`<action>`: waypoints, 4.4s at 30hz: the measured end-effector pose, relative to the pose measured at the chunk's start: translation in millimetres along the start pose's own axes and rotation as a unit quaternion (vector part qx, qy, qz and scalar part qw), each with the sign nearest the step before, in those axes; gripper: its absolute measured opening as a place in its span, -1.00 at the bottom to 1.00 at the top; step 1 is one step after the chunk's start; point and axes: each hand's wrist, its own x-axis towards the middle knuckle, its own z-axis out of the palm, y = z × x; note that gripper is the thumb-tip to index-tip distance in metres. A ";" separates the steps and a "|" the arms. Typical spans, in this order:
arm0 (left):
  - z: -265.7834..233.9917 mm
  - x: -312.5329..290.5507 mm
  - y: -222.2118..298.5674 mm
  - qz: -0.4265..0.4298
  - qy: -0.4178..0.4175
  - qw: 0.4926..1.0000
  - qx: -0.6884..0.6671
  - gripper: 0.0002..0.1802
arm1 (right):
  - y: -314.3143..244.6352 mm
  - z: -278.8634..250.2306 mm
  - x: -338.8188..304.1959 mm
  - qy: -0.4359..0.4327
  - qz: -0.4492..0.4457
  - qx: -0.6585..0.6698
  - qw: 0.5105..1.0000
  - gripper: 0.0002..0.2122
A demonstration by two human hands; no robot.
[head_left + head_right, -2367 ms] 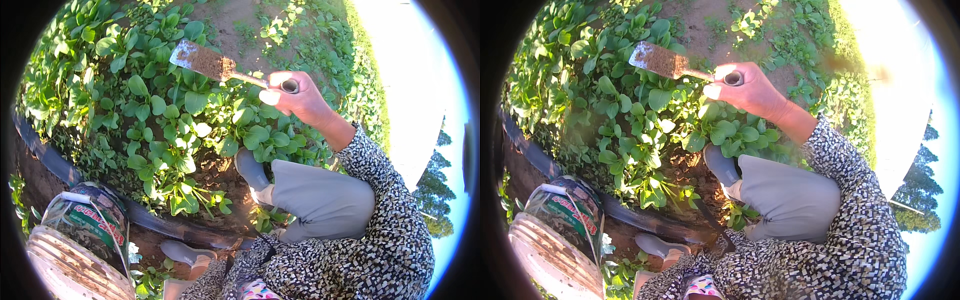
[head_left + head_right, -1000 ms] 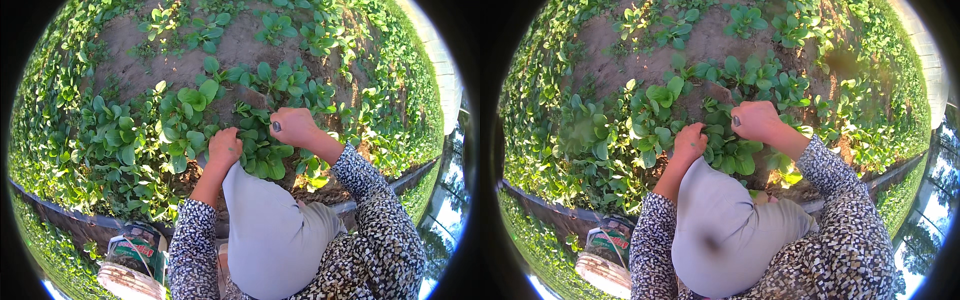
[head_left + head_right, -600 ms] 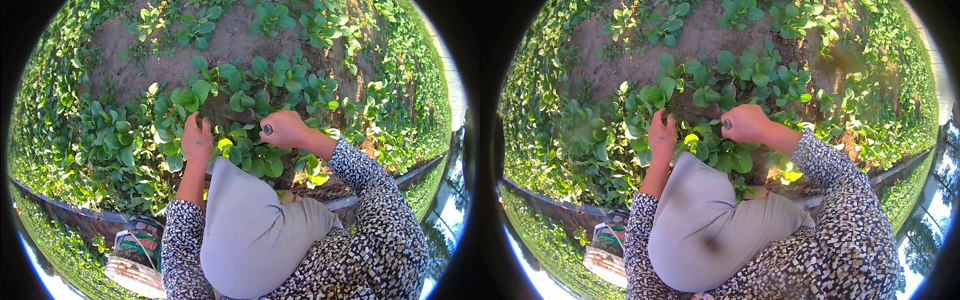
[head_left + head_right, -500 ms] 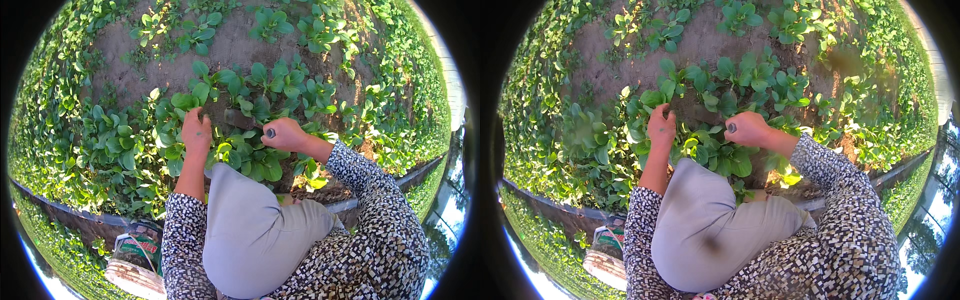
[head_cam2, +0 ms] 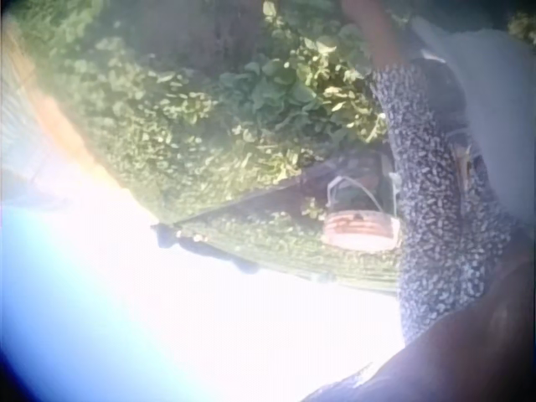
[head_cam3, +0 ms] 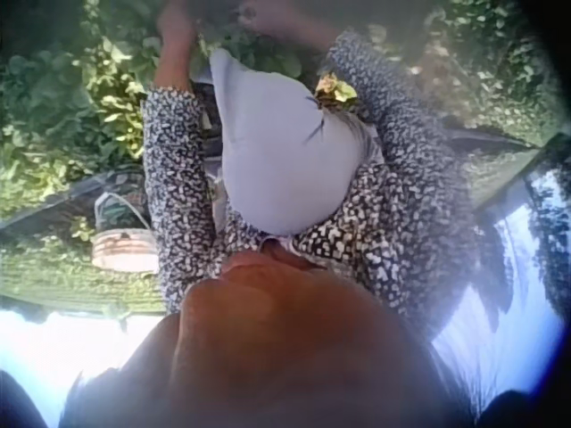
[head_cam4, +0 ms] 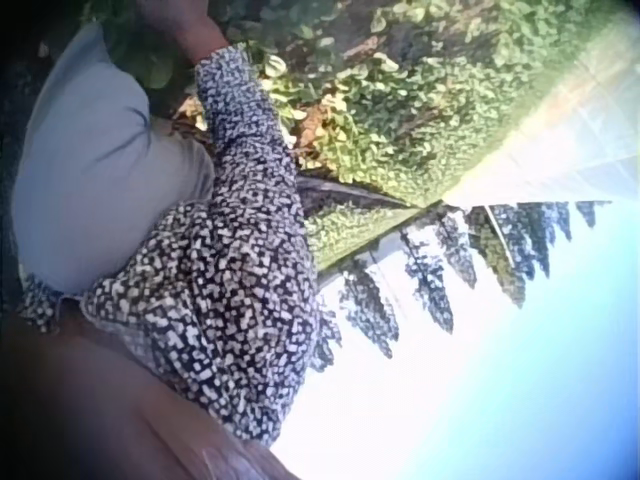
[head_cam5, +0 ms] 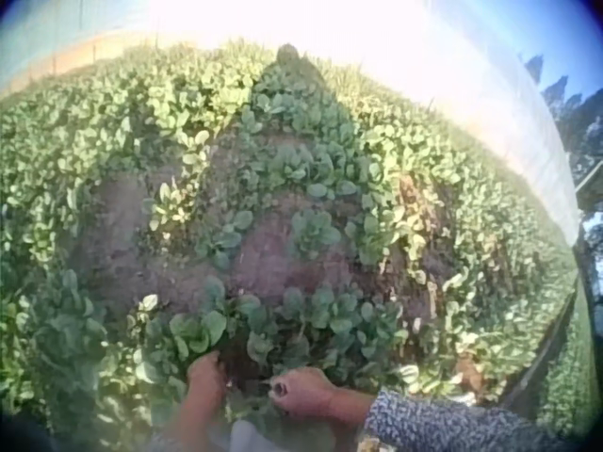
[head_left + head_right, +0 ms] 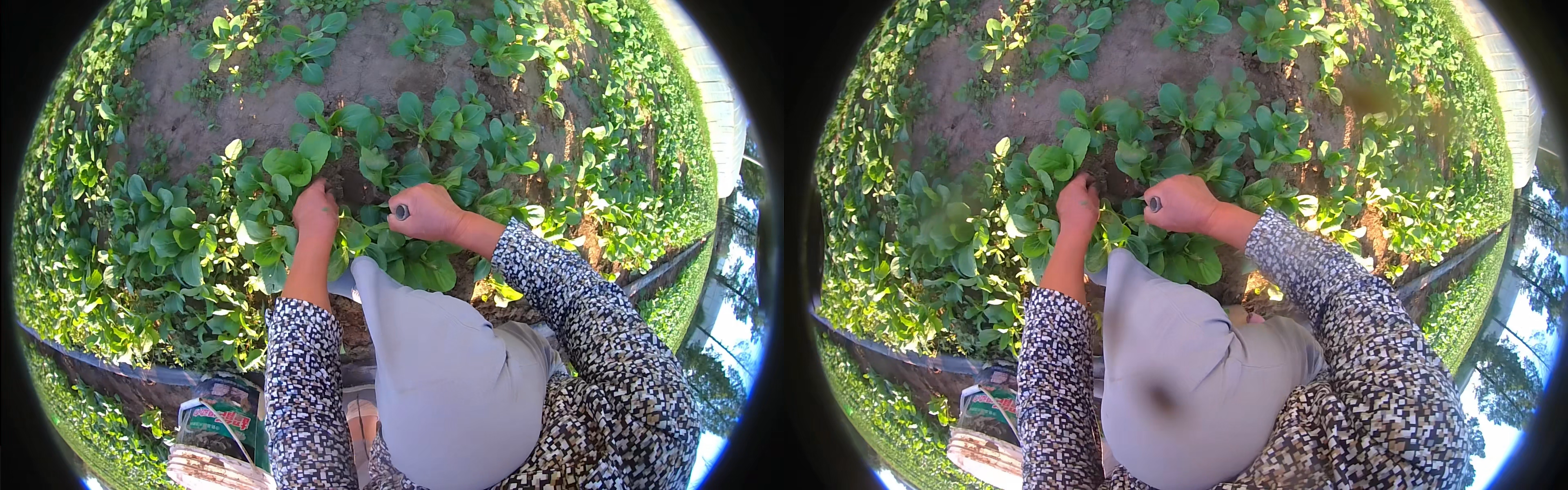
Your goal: The person uses a trowel to dig up plants from the soil and places them into a plastic bucket while kneeling between rows of crops in a field.
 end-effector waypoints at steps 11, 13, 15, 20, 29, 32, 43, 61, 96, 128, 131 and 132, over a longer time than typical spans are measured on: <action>-8.5 -7.0 -20.9 -0.075 -0.045 0.985 -0.149 -0.65 | 6.4 -22.8 -38.0 -0.048 -0.022 0.001 0.999 -0.79; -19.2 -7.6 -8.4 -0.065 -0.110 0.990 -0.057 -0.60 | 10.5 -18.2 -45.8 -0.020 -0.061 0.000 0.998 -0.77; -18.5 -15.4 4.7 -0.043 -0.097 0.993 0.060 -0.56 | 13.3 -8.1 -49.7 -0.012 -0.051 0.015 0.999 -0.77; -6.1 -13.8 4.3 -0.025 -0.088 0.983 0.157 -0.59 | 5.8 6.5 -37.9 -0.017 -0.037 0.020 0.999 -0.79; 12.6 -18.1 -37.8 -0.063 0.018 0.995 -0.070 -0.76 | -3.2 -0.7 -29.1 -0.025 -0.036 -0.025 0.999 -0.81; 16.1 -32.7 -59.5 -0.100 0.072 0.953 -0.276 -0.84 | -4.9 -12.0 -33.7 0.007 -0.019 0.023 1.000 -0.80; -3.8 -57.1 -49.7 -0.174 0.195 0.858 -0.443 -0.66 | -19.5 6.0 3.1 -0.053 -0.072 0.011 0.996 -0.80; 10.7 -7.9 -97.9 -0.140 0.212 0.951 -0.175 -0.65 | -26.3 26.4 21.2 -0.010 -0.194 -0.044 0.980 -0.84; -11.1 -1.4 -103.4 -0.280 0.259 0.770 -0.512 -0.81 | -39.6 57.9 51.5 -0.008 -0.169 0.057 0.984 -0.84; -72.8 -10.5 -122.4 -0.447 0.210 0.718 -0.490 -0.70 | -80.5 62.4 100.0 -0.060 -0.196 -0.039 0.978 -0.84; -72.5 -34.0 -121.3 -0.372 0.238 0.682 -0.583 -0.67 | -73.0 46.8 89.2 -0.104 -0.166 -0.028 0.980 -0.84; -73.2 -45.2 -123.4 -0.343 0.242 0.669 -0.613 -0.66 | -70.3 42.8 87.1 -0.116 -0.158 -0.030 0.980 -0.85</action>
